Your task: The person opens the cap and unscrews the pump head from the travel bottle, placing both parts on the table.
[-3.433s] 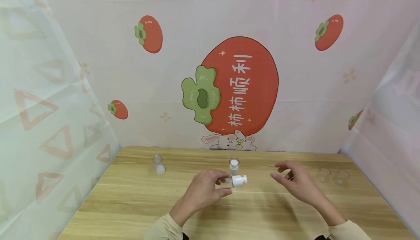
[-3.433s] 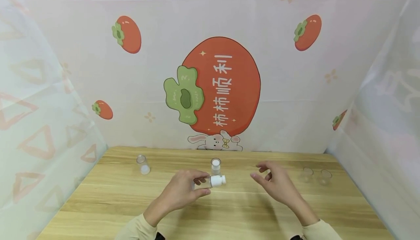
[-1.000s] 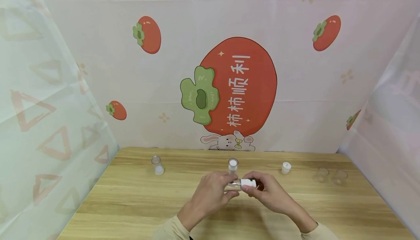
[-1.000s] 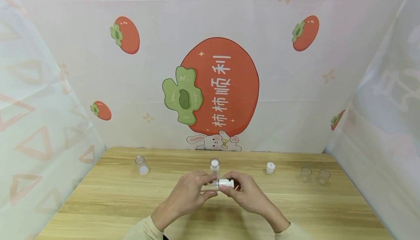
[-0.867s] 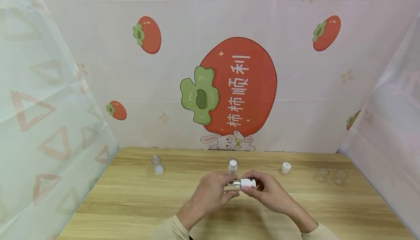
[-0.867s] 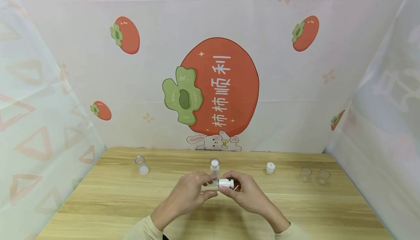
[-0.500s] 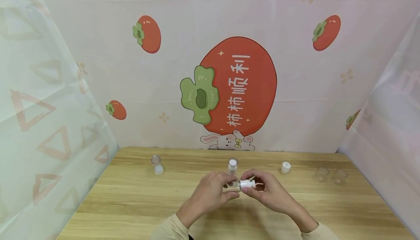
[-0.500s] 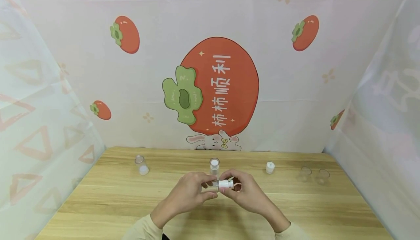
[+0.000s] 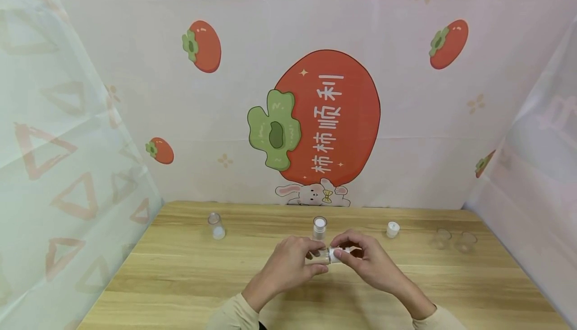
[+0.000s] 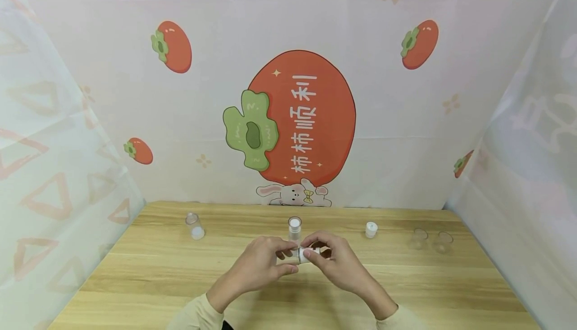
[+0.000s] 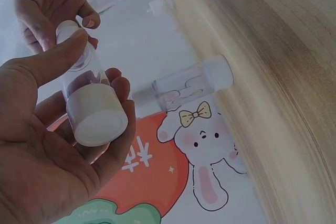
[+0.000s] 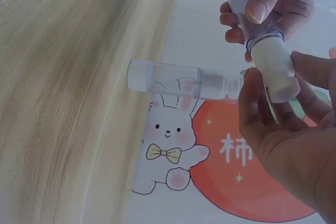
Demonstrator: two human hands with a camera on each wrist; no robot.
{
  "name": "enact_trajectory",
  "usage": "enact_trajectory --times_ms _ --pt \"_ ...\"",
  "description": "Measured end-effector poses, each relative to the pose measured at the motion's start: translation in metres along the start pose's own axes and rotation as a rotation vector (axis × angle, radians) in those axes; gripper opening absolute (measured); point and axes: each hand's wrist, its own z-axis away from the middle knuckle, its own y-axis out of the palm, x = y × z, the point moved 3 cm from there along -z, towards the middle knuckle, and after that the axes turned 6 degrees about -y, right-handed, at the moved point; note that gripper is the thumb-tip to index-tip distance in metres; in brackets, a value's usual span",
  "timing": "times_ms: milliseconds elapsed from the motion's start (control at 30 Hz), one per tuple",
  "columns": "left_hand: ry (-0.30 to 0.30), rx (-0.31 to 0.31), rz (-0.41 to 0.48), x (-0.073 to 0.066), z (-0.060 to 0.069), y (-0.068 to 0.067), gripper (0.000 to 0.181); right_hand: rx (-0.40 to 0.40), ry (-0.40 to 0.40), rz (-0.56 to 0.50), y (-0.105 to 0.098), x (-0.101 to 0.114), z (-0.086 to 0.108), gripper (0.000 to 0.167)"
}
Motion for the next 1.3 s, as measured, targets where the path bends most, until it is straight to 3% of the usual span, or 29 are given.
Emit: enact_trajectory --times_ms 167,433,733,967,1300 --pt "-0.019 0.000 0.003 0.0009 0.0004 -0.0009 0.032 -0.005 0.024 0.006 -0.0004 -0.0014 0.0004 0.022" --pt "-0.026 -0.020 0.020 0.0020 0.0003 -0.0046 0.035 0.050 0.029 -0.040 -0.0007 -0.0028 0.0021 0.031" --pt "-0.023 -0.023 0.034 0.0020 -0.0007 -0.0044 0.033 0.102 0.033 -0.189 -0.0009 -0.0039 0.0019 0.031" --pt "-0.023 -0.007 0.046 0.0035 -0.0007 -0.0015 0.031 0.081 -0.001 -0.123 -0.0023 -0.0035 0.0006 0.028" --pt "-0.013 0.005 0.053 0.0049 -0.0013 -0.0009 0.032 0.045 0.025 -0.109 -0.0024 -0.0013 0.0001 0.014"
